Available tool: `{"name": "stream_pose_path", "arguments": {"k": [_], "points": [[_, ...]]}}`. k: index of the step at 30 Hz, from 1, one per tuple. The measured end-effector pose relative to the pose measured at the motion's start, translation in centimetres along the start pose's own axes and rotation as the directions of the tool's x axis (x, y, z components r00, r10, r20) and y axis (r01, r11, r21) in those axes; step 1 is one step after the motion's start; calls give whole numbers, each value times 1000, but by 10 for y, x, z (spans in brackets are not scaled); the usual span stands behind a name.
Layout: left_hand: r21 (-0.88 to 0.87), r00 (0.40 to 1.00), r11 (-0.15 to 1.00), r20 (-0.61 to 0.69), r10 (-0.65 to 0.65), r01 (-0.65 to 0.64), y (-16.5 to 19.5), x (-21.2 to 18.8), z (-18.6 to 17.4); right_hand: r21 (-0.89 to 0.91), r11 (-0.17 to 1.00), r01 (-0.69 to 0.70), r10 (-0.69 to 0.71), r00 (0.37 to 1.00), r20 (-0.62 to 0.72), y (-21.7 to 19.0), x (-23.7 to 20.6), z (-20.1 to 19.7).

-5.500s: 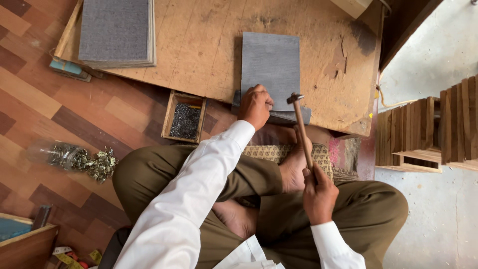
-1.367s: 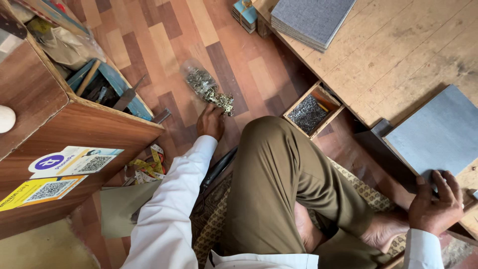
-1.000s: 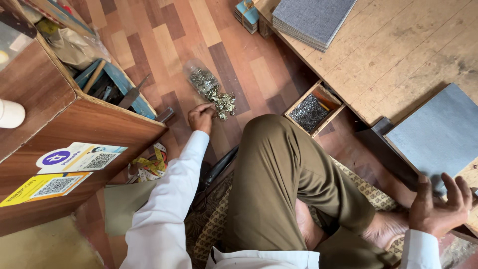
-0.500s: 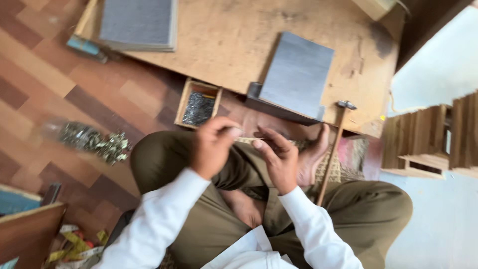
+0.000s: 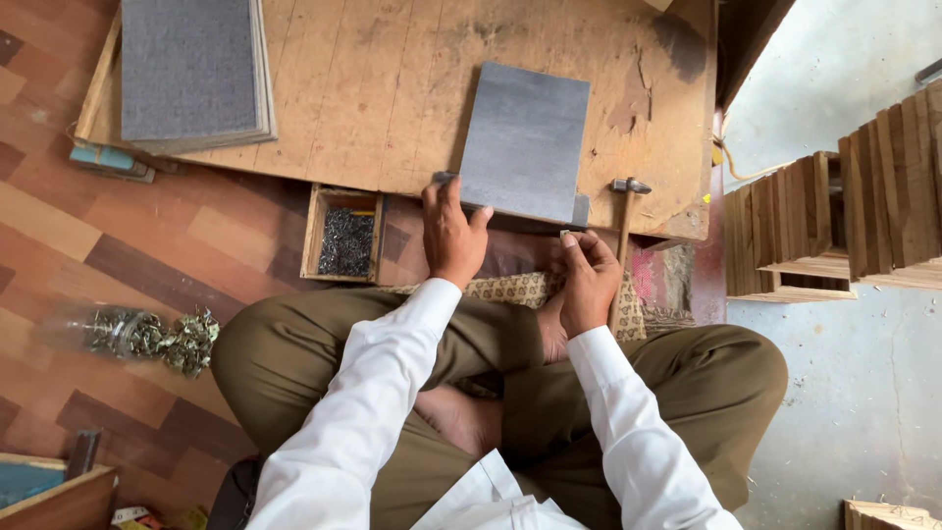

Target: The person sits on the floor and assembles picture frames by attaching grey fabric-covered boards to wooden frames using a hammer and nails. They repeatedly pick up nails, position them, and hammer them into the frame edges, then place completed frames aside.

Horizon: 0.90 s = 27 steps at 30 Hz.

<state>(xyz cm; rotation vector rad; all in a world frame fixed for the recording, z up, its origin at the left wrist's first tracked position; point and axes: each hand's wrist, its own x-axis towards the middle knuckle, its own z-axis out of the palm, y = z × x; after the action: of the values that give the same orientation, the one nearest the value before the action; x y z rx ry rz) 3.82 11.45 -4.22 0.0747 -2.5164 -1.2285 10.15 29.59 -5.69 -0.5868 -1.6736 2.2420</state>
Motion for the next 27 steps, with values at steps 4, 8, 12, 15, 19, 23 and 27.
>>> {"name": "stream_pose_path", "arguments": {"k": [4, 8, 12, 15, 19, 23, 27], "points": [[-111, 996, 991, 59, -66, 73, -6, -21, 7, -122, 991, 62, -68, 997, -46, -10, 9, -5], [-286, 982, 939, 73, -175, 189, -16, -30, 17, -134, 990, 47, -57, 996, -69, -20, 20, -10], [-569, 920, 727, 175, -350, 385, -21, -28, 22, -133, 987, 84, -81, 996, 28, -22, 22, -11], [-830, 814, 261, 333, -476, 493, -22, -36, 22, -59, 998, 32, -34, 998, -43, -20, 8, -9], [-764, 708, -86, 629, -321, 640, -26, -39, 23, -87, 996, 33, -37, 998, -51, -11, -15, 5], [-738, 717, -129, 675, -173, 663, -28, -34, 33, 48, 985, -166, 161, 983, 85, 3, -18, 30], [-807, 797, -35, 588, -142, 589, -37, -37, 36, 82, 967, -240, 232, 968, 99, 17, -13, 42]]}}
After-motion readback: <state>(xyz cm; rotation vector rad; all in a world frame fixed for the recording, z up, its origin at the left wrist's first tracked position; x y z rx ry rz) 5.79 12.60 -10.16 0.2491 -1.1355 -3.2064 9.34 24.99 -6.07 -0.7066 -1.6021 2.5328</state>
